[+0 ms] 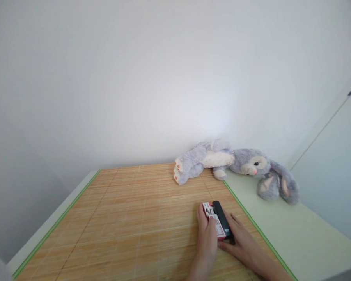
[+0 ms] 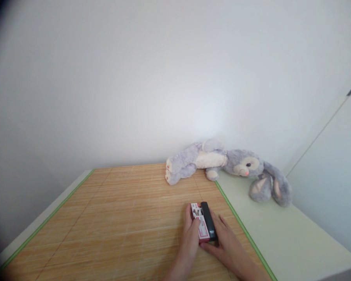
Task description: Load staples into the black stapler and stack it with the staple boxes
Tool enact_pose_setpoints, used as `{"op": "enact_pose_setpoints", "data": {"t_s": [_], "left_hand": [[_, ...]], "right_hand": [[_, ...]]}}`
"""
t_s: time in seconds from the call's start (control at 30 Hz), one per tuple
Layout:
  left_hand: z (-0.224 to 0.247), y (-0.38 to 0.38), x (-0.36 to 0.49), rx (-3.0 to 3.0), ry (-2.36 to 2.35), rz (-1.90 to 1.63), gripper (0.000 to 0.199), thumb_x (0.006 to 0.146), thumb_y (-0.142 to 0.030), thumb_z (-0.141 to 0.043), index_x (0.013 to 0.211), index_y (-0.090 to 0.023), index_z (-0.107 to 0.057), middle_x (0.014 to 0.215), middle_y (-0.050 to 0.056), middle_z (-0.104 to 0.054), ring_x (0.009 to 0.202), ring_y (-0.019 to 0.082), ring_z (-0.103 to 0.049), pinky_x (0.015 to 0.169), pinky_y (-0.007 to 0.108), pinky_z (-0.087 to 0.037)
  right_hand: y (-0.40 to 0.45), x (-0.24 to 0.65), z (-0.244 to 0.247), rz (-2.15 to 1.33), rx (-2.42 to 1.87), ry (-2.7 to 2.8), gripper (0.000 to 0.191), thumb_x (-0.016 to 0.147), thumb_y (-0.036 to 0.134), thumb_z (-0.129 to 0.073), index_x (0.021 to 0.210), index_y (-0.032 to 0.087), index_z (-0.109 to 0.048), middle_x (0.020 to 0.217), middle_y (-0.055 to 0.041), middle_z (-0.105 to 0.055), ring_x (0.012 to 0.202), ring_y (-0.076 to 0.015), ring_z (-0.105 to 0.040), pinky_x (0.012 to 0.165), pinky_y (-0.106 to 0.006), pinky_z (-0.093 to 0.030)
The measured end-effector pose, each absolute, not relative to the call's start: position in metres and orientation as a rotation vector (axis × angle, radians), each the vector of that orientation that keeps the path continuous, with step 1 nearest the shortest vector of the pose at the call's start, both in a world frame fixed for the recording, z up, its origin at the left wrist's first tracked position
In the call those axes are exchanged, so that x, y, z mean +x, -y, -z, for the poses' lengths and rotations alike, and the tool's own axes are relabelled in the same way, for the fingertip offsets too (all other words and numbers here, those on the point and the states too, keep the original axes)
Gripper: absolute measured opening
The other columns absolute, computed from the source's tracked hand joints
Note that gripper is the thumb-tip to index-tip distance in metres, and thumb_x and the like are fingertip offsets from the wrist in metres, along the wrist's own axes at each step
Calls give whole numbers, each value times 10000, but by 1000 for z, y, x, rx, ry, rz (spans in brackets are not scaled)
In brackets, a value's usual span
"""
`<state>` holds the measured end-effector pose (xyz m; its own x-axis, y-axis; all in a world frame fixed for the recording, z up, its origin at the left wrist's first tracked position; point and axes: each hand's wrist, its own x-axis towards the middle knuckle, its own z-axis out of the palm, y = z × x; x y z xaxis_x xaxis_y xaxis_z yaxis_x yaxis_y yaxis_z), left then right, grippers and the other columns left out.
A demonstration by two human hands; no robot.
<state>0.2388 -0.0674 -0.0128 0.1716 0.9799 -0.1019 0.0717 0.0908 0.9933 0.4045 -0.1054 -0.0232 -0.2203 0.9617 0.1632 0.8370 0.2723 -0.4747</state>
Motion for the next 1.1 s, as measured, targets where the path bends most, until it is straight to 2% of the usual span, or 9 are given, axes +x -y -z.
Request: {"op": "enact_pose_setpoints", "data": {"t_s": [0.1, 0.17, 0.27, 0.37, 0.63, 0.93, 1.1], "left_hand": [[9, 62, 201, 1473, -1162, -977, 676, 923, -193, -366, 1593, -174, -279, 1637, 86, -392, 1505, 170, -368, 1256, 330, -281], [5, 60, 177, 1643, -1133, -941, 688, 857, -188, -485, 1540, -201, -404, 1612, 67, -432, 1501, 193, -359, 1284, 366, -220], [0, 58, 157, 1859, -1057, -831, 798, 725, -226, -690, 1498, -248, -491, 1561, 42, -502, 1467, 246, -387, 1285, 398, -225], [-3, 58, 156, 1979, -1043, -761, 846, 703, -293, -758, 1505, -269, -489, 1550, 36, -516, 1447, 273, -399, 1287, 428, -213], [0, 58, 161, 2102, -1098, -717, 822, 761, -363, -731, 1527, -276, -446, 1564, 25, -501, 1438, 271, -406, 1273, 428, -229], [4, 57, 160, 2145, -1098, -718, 825, 772, -359, -729, 1537, -281, -430, 1565, 21, -501, 1442, 255, -409, 1271, 417, -241], [3, 58, 159, 2151, -1086, -729, 801, 784, -363, -724, 1531, -288, -446, 1568, 15, -505, 1439, 254, -424, 1271, 414, -252]], "right_hand": [[107, 403, 21, -404, -1631, 2107, 977, 856, 500, -725, 1647, 226, -221, 1671, -119, -299, 1545, -313, -271, 1289, -539, -146], [107, 402, 20, -416, -1622, 2111, 972, 865, 491, -715, 1650, 238, -201, 1674, -111, -295, 1546, -304, -269, 1289, -542, -137], [107, 401, 18, -438, -1603, 2135, 942, 883, 469, -698, 1651, 255, -195, 1677, -100, -292, 1543, -300, -277, 1289, -546, -122], [106, 403, 14, -439, -1590, 2146, 920, 894, 463, -695, 1647, 243, -213, 1680, -101, -289, 1544, -297, -275, 1291, -533, -127], [104, 405, 10, -478, -1557, 2110, 887, 865, 473, -725, 1618, 239, -319, 1655, -100, -349, 1523, -341, -313, 1285, -534, -165], [105, 404, 10, -452, -1559, 2128, 877, 877, 475, -728, 1615, 254, -309, 1644, -98, -372, 1509, -330, -341, 1272, -537, -222], [107, 402, 7, -413, -1556, 2116, 889, 873, 477, -726, 1619, 253, -298, 1648, -102, -364, 1513, -325, -336, 1275, -534, -209]]}}
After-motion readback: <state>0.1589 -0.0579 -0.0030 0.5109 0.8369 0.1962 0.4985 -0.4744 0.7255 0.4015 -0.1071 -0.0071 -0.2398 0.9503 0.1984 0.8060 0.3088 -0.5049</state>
